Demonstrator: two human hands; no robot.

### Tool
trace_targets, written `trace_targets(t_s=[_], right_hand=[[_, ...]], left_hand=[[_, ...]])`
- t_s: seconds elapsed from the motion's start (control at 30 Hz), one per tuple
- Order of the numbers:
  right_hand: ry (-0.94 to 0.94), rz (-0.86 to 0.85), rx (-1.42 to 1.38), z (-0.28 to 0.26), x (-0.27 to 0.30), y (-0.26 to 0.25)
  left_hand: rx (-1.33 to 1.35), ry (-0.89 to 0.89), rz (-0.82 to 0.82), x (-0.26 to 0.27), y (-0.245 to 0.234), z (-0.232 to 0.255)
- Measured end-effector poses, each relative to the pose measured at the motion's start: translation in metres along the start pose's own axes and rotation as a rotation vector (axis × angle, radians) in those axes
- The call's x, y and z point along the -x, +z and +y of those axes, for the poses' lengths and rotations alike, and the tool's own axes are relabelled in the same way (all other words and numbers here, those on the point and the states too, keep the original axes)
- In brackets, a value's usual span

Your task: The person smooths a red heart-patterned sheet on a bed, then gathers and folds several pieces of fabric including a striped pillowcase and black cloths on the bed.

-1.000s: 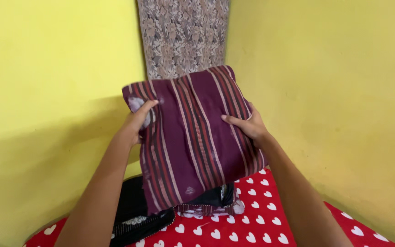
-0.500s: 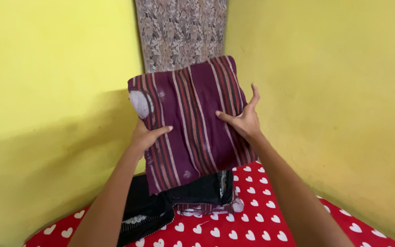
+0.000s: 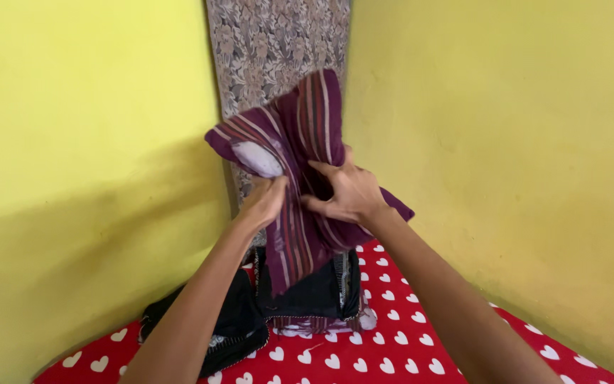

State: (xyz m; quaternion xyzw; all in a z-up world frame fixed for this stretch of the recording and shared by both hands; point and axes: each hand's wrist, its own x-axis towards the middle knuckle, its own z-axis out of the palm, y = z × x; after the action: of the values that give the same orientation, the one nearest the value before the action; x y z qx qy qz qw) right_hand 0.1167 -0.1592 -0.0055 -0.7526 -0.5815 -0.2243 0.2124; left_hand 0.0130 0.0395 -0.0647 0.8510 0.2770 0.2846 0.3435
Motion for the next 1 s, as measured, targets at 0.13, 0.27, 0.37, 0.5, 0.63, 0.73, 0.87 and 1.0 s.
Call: trace_targets(t_s=[0.13,0.27,0.37,0.5,0.63,0.73,0.87,1.0], right_hand=[[0.039,0.012,0.208,-0.036,-0.005,-0.002],[0.296,0.088,0.188,-0.055,-0.003,0.012],[0.381,0.194,0.188,-0.067,-0.003,0.029],[0.463,0.356,0.129,-0.073,-0.008,0.052],[0.423,0.337,0.106,-0.066,-0.010,0.059],[0.367,0.363,0.186,-0.063,-0.004,0.071],[0.394,0.340,-0.020,-0.056,0.003,0.099],[0.330,0.347,-0.056,-0.056,0.009,0.135]], left_hand=[[0.025,0.074,0.146,-0.009,0.008,0.000],[0.080,0.145,0.268,0.009,-0.004,0.033],[-0.015,0.212,0.314,0.018,-0.003,0.034],[-0.073,0.254,0.427,0.005,0.006,0.029],[-0.008,0.221,0.420,0.007,0.015,0.012],[0.004,0.169,0.354,0.013,0.011,0.002],[-0.067,0.039,0.296,0.024,0.004,-0.004],[-0.044,0.078,0.346,0.029,0.006,-0.031]])
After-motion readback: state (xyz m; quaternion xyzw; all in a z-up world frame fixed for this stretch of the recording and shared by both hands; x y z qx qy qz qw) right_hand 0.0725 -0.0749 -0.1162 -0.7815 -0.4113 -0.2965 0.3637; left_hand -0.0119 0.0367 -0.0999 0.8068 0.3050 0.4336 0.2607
